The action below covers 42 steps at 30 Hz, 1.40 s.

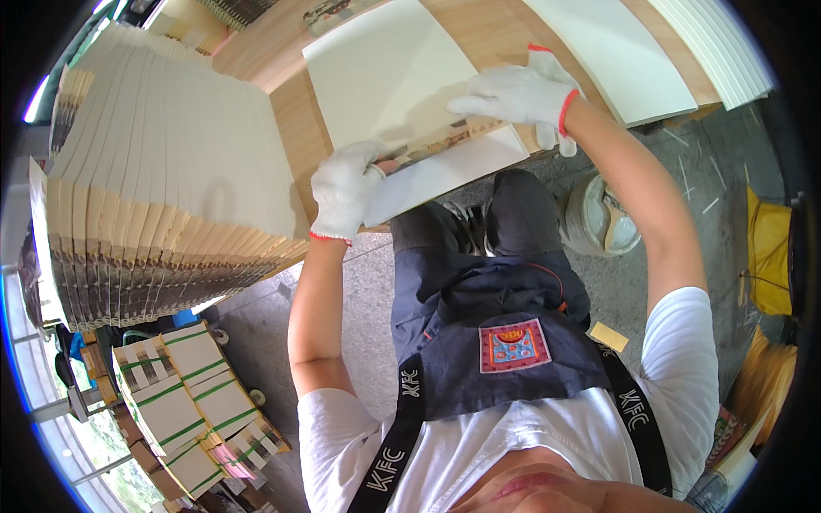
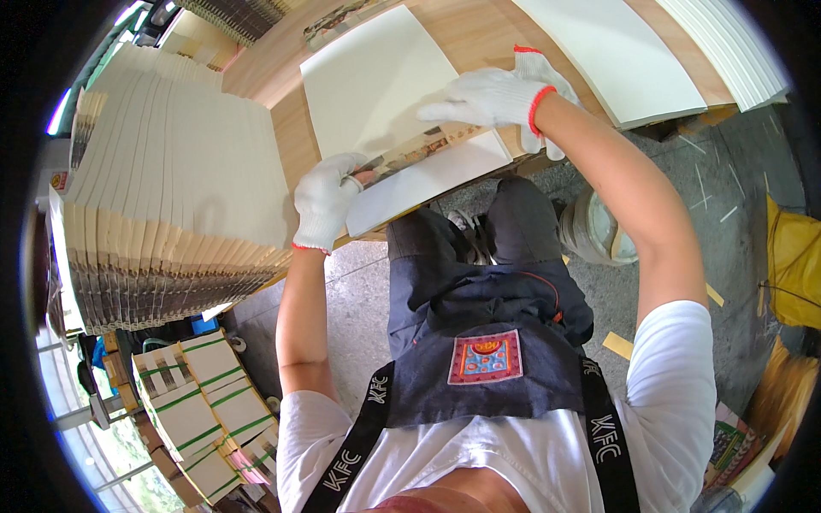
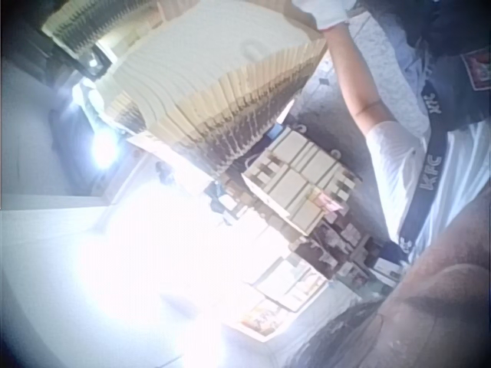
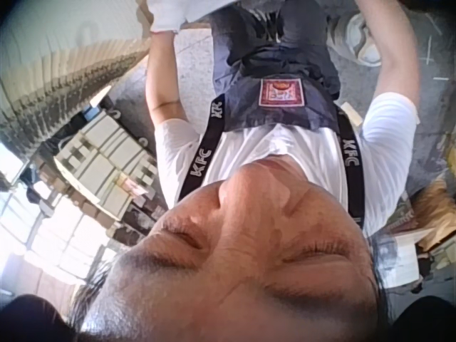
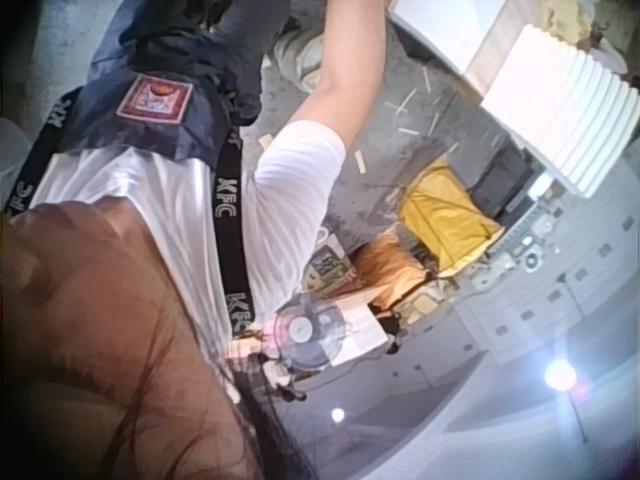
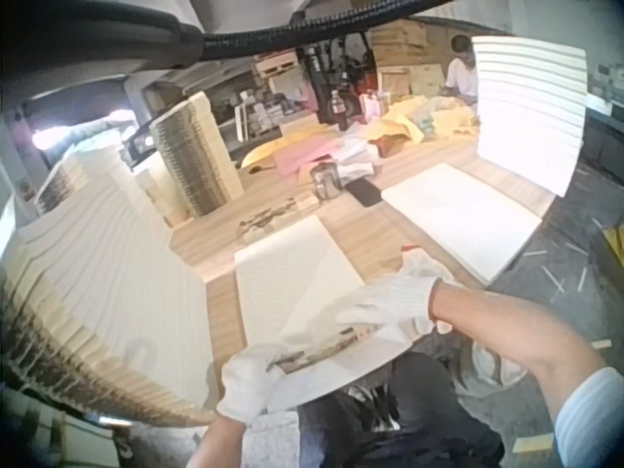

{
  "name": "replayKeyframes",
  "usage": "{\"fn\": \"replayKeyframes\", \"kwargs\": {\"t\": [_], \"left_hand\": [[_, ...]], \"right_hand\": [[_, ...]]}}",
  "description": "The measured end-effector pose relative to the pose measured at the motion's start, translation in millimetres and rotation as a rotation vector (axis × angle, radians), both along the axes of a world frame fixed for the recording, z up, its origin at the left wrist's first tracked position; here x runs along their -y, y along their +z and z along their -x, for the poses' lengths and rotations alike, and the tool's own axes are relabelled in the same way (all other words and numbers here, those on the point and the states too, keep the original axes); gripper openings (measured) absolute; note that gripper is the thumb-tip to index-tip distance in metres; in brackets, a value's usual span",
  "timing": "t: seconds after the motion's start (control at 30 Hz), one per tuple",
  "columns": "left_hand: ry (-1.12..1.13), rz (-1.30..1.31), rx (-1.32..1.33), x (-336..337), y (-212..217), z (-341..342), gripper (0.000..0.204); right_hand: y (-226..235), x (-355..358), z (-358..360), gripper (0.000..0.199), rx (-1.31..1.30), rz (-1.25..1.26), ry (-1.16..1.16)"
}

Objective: The person repeatedly picks up a stack of white books from a table, aligns them, and places them onto a larger stack on the left side. They continue this process, handling the books with gloved hands and occasionally adjusting the alignment of the stacks.

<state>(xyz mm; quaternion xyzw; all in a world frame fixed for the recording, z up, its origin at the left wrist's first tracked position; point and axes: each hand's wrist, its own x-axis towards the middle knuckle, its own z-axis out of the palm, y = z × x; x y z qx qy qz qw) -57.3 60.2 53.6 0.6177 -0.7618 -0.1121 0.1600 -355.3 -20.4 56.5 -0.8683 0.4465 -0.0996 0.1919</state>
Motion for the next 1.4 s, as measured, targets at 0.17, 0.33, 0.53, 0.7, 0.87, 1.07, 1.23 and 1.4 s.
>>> {"fn": "replayKeyframes", "kwargs": {"t": [0.17,0.33,0.53,0.7,0.87,1.07,1.23,1.4], "left_hand": [[0.069,-0.064,0.053,11.9,-1.2,-5.3,0.02],[0.125,-0.201,-0.26,35.0,-38.9,-32.1,0.024],[0.187,-0.284,-0.144,35.4,-19.4,-25.6,0.033],[0.142,-0.266,-0.12,39.4,-30.4,-33.7,0.036],[0.071,-0.415,-0.32,21.5,-18.3,-41.7,0.032],[-0.264,-0.144,-0.025,-29.6,-5.3,-35.6,0.045],[0.291,0.096,-0.11,-47.2,-43.4,-39.6,0.05],[0.233,0.163,-0.08,-50.6,-69.4,-47.4,0.057]], "right_hand": [[38.8,13.9,-21.2,0.066,-0.348,-0.416,-0.052],[-18.0,19.9,3.7,0.06,-0.068,-0.105,-0.026],[-21.5,3.6,1.7,0.058,0.048,-0.138,-0.125],[-18.1,0.2,1.2,0.054,0.076,-0.181,-0.166],[-16.3,-20.0,19.3,0.041,0.171,0.074,0.029],[-32.3,-72.5,48.4,0.035,0.17,0.245,-0.011],[-58.8,-73.0,34.8,0.055,0.055,0.367,-0.352],[-69.1,-77.1,17.9,0.073,0.014,0.4,-0.427]]}}
